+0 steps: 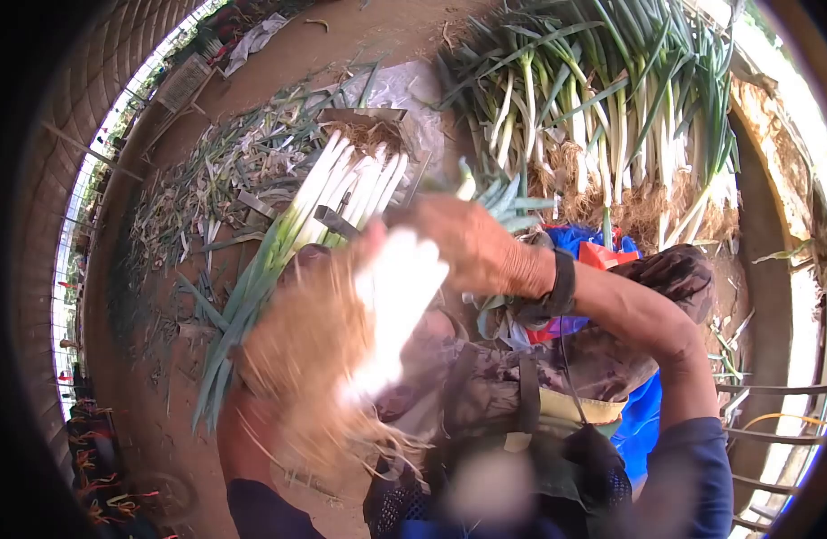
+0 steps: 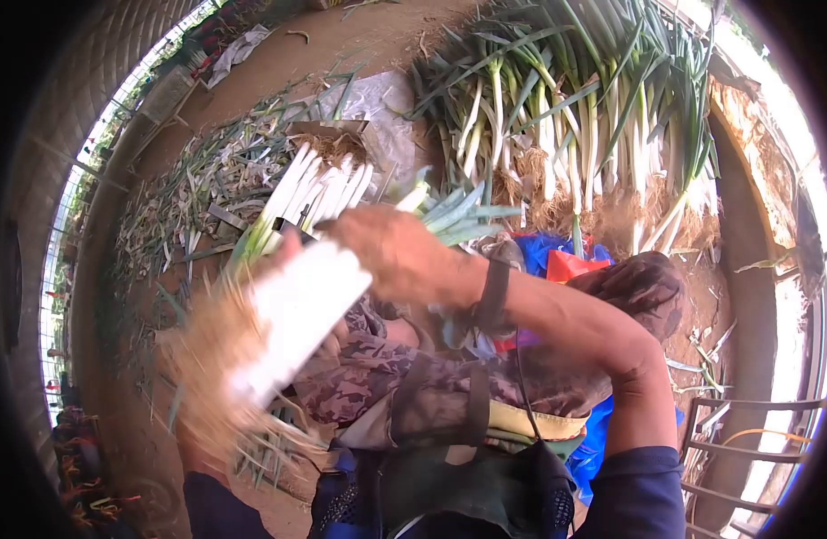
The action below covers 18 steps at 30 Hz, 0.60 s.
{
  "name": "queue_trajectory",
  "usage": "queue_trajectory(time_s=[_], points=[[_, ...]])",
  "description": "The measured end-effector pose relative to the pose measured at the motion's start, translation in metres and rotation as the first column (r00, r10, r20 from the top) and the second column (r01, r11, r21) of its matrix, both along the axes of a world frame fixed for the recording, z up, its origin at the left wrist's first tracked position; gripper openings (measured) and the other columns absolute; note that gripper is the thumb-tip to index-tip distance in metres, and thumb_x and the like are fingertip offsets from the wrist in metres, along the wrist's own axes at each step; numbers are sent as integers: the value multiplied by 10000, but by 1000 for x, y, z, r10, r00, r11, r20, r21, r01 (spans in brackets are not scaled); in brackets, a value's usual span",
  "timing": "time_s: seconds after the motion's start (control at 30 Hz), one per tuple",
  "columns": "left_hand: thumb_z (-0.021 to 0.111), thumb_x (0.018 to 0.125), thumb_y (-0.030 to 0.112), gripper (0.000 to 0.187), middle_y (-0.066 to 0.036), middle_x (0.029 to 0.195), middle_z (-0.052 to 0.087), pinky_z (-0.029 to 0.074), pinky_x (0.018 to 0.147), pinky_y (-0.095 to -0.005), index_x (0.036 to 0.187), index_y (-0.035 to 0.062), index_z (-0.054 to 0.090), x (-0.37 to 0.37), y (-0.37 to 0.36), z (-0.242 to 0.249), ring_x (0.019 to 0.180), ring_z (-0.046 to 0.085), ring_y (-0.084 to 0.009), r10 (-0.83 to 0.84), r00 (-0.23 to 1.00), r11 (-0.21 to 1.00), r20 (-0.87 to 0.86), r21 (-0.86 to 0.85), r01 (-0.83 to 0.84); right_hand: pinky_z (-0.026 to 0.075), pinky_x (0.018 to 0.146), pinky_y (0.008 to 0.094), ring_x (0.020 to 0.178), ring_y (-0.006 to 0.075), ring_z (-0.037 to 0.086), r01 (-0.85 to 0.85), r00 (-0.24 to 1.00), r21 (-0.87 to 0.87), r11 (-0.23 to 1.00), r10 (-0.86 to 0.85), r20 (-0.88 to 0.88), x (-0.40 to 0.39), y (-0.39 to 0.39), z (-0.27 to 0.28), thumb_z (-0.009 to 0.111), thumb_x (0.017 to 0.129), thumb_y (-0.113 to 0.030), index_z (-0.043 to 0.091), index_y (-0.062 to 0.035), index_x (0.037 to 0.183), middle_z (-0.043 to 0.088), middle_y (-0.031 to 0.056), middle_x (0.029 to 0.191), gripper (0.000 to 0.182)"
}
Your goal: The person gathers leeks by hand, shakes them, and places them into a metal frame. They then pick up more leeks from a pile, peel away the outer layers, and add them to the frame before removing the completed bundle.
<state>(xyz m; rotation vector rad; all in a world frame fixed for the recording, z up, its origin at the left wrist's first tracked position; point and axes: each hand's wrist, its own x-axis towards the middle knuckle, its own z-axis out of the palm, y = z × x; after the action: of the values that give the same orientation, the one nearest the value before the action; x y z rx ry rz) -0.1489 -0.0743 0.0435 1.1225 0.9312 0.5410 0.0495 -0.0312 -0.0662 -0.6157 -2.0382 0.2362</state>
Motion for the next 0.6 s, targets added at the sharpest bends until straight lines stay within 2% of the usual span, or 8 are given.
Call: queue_trajectory(time_s=[0.03,0.1,0.23,0.27,0.33,0.37,0.43,0.6], points=[[612,921,530,785,-249,1188,633,608,691,-368,1423,-35,400,-26,40,-9,1026,672,-314,-18,999,996,28,88,15,595,767,389,855,290,675,2,997,110,994,7,-81,7,11,20,717,767,-106,542,12,1200,654,139,937,481],[608,912,564,839,-257,1292,579,596,808,-392,1462,-17,353,-60,101,-20,1160,613,-330,-69,994,963,85,266,44,595,796,396,934,266,688,85,990,-290,953,-114,-84,23,27,55,772,762,-120,540,36,1200,674,182,1017,520],[631,906,539,893,-219,1432,476,341,1142,-472,1522,5,264,22,61,24,1304,493,-326,306,932,476,193,817,-325,577,679,346,804,193,693,-111,898,-628,771,-192,-395,52,14,144,772,819,-89,580,44,1108,683,114,882,372],[829,797,269,1001,-203,1512,373,342,1149,-418,1540,10,211,29,69,-3,1377,395,-296,193,920,546,341,742,-390,557,636,309,735,171,683,-246,839,-616,748,-155,-522,56,13,149,785,820,-99,605,49,1087,677,96,849,355],[864,737,147,1105,-204,1511,350,380,1114,-401,1555,16,133,87,47,-56,1382,382,-276,-2,982,762,190,636,-122,550,656,271,780,153,679,-429,719,-591,683,-139,-682,60,18,140,772,857,-213,619,28,1140,685,66,898,402],[839,748,38,915,-116,1256,575,478,1001,-346,1493,23,307,118,36,-63,1155,558,-213,201,966,443,164,864,-239,550,671,264,809,148,678,-453,691,-617,644,-184,-699,61,17,135,753,884,-269,621,18,1156,690,64,924,417],[836,749,51,787,-78,1128,624,537,864,-302,1415,12,417,130,50,-107,989,624,-167,48,982,753,185,639,-157,558,762,298,874,160,673,-558,659,-652,514,-204,-724,75,13,119,704,921,-372,611,10,1191,689,72,979,477],[814,758,69,587,-43,1063,651,544,772,-268,1286,15,563,121,35,-116,917,630,-121,-118,974,866,192,500,7,534,906,333,1046,194,631,-473,713,-748,465,-296,-635,93,6,95,568,971,-514,489,36,1340,631,160,1184,667]])
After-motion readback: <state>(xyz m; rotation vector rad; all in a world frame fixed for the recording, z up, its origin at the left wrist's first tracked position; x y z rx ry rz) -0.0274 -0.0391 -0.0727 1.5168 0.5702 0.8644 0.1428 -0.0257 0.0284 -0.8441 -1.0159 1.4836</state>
